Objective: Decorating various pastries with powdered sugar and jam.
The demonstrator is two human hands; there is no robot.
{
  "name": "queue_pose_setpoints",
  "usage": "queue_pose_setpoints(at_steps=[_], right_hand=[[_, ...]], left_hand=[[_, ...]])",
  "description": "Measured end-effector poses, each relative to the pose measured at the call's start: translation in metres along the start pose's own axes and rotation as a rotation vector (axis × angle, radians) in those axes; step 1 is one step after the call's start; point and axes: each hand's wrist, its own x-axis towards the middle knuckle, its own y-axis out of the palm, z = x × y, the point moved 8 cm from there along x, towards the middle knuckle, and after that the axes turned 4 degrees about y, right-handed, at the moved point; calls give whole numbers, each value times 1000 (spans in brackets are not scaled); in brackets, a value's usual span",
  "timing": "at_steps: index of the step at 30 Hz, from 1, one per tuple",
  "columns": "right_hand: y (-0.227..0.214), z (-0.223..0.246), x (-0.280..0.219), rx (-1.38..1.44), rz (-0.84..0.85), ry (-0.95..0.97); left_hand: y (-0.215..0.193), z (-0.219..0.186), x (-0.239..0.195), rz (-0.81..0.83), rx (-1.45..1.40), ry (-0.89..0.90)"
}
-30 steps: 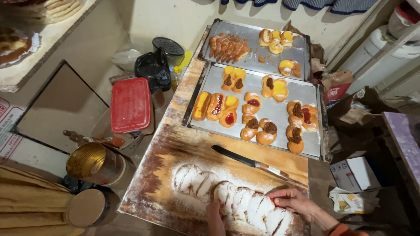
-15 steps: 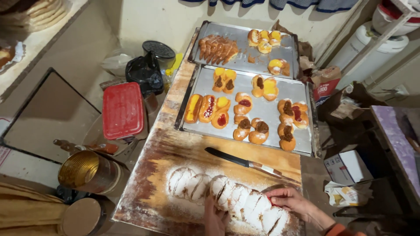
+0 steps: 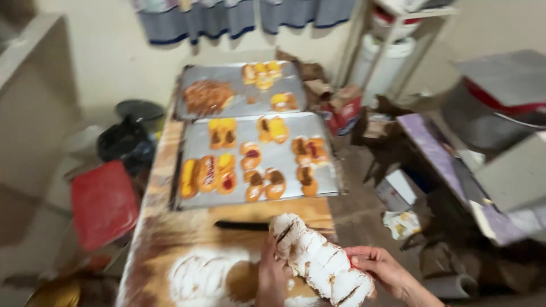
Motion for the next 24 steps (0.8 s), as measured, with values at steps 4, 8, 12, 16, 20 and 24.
queue_pose_setpoints(at_steps=[4,8,12,16,20,24], right_hand=[[-51,13,-71,179,-101,-113],[-117,23,-144,351,-266,-214],[-193,29,-219,465,-369,-329],[-258,38,-302,584,-449,-448],[-337,35,-371,694,-572,-546],[-403,24,-427,842,-803,-582]], left_hand=[[86,25,-2,-47,344,-158],[248,47,-45,398,299,-235],[350,136,-44,582,380,-406],[461,231,-60,766,513,-470],[569,333,-85,990,647,-627],[658,431,-113,1187,777,-788]])
